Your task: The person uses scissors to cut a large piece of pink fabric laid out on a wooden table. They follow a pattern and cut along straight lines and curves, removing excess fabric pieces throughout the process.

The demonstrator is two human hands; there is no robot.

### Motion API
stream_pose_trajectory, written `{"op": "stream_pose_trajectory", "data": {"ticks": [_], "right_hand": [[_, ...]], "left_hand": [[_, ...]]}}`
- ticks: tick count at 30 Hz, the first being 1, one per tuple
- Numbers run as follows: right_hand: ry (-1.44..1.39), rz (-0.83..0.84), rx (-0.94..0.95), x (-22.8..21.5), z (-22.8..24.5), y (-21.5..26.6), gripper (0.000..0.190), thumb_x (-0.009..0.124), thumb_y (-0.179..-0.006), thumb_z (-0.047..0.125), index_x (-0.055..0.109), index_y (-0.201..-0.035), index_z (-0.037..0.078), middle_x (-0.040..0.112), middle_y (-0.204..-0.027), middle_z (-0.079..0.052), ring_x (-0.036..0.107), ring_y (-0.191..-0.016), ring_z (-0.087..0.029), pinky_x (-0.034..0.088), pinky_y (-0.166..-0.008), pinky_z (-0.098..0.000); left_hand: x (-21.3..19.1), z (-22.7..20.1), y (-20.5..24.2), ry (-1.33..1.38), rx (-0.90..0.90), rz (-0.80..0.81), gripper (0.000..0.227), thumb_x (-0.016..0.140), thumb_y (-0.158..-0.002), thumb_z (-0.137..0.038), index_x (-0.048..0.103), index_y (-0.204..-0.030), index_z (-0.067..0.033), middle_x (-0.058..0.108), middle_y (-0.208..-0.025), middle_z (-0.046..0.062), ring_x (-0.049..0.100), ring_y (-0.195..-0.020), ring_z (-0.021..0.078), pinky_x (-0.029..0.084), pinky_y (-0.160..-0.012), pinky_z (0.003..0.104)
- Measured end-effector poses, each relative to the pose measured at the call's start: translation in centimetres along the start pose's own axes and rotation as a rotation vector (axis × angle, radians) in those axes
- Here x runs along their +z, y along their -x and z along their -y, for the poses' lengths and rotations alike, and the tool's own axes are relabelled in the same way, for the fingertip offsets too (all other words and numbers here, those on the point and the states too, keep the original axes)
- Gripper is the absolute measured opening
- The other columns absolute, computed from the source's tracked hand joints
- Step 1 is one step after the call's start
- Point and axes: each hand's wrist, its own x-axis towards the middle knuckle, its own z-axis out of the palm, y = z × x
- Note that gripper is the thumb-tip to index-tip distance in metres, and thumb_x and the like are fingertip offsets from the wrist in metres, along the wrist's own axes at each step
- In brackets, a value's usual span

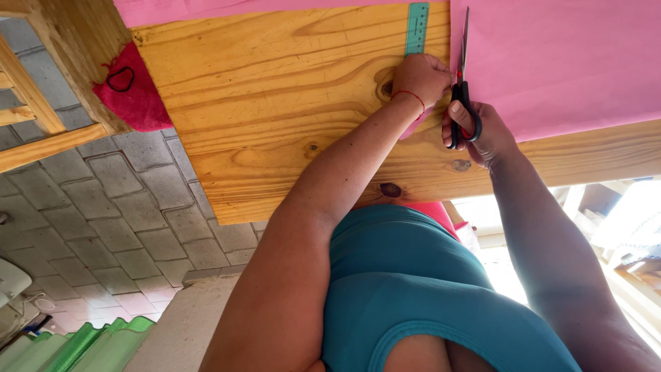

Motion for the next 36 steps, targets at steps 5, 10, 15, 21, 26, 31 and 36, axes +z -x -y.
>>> {"op": "stream_pose_trajectory", "data": {"ticks": [5, 10, 15, 21, 26, 31, 36], "right_hand": [[0.014, -0.01, -0.006, 0.2, 1.0, -0.4, 0.062, 0.082, -0.108, 0.068, 0.071, -0.1, 0.008, 0.071, -0.079, -0.011, 0.065, -0.064, -0.02, 0.04, -0.051, -0.0275], [0.026, -0.036, 0.019, 0.2, 0.9, -0.3, 0.056, 0.081, -0.11, 0.065, 0.07, -0.099, 0.011, 0.069, -0.076, -0.009, 0.062, -0.061, -0.017, 0.035, -0.05, -0.0283], [0.04, -0.019, 0.002, 0.0, 1.2, -0.6, 0.06, 0.082, -0.108, 0.067, 0.07, -0.098, 0.009, 0.07, -0.077, -0.011, 0.064, -0.062, -0.019, 0.037, -0.049, -0.0297], [0.039, -0.027, 0.002, 0.1, 2.4, -1.1, 0.065, 0.082, -0.107, 0.07, 0.069, -0.097, 0.008, 0.068, -0.077, -0.012, 0.062, -0.062, -0.02, 0.036, -0.046, -0.0303], [0.063, -0.035, 0.021, 0.7, 2.9, -0.8, 0.065, 0.079, -0.108, 0.072, 0.068, -0.096, 0.009, 0.068, -0.077, -0.011, 0.06, -0.06, -0.019, 0.033, -0.043, -0.0317], [0.104, -0.061, 0.031, 0.9, 3.1, -0.7, 0.062, 0.076, -0.111, 0.071, 0.067, -0.094, 0.011, 0.067, -0.074, -0.009, 0.053, -0.05, -0.017, 0.029, -0.035, -0.0328], [0.051, -0.045, 0.028, 0.4, 2.9, -1.0, 0.062, 0.08, -0.11, 0.069, 0.067, -0.097, 0.009, 0.067, -0.076, -0.011, 0.061, -0.061, -0.02, 0.032, -0.045, -0.0315]], "left_hand": [[-0.3, -0.5, 0.5, 0.04, -0.023, 0.003, 0.013, 0.083, -0.091, -0.01, 0.089, -0.079, -0.0119, 0.086, -0.069, 0.005, 0.079, -0.067, 0.0196, 0.065, -0.068, 0.038], [0.3, 0.6, -0.6, -0.018, 0.021, -0.005, 0.015, 0.08, -0.083, -0.012, 0.088, -0.07, -0.0152, 0.085, -0.066, 0.002, 0.08, -0.068, 0.0198, 0.064, -0.068, 0.039], [-0.6, -0.9, 1.1, 0.051, -0.035, 0.011, 0.012, 0.08, -0.087, -0.008, 0.09, -0.081, -0.0114, 0.087, -0.071, 0.005, 0.08, -0.071, 0.021, 0.064, -0.07, 0.039], [-0.4, -0.6, 0.6, 0.04, -0.04, 0.013, 0.007, 0.085, -0.087, -0.011, 0.089, -0.081, -0.011, 0.086, -0.071, 0.007, 0.079, -0.069, 0.023, 0.063, -0.067, 0.04], [-0.9, -1.1, 1.3, 0.043, -0.06, 0.026, 0.008, 0.083, -0.091, -0.011, 0.09, -0.087, -0.0107, 0.087, -0.073, 0.007, 0.08, -0.071, 0.0225, 0.065, -0.068, 0.039], [-0.6, -0.9, 1.0, 0.06, -0.049, 0.017, 0.009, 0.083, -0.09, -0.009, 0.088, -0.082, -0.0105, 0.083, -0.069, 0.006, 0.075, -0.068, 0.0212, 0.061, -0.066, 0.039], [-0.8, -1.1, 1.2, 0.071, -0.053, 0.022, 0.009, 0.085, -0.09, -0.009, 0.088, -0.082, -0.0095, 0.083, -0.069, 0.007, 0.076, -0.067, 0.0218, 0.063, -0.066, 0.039]]}}
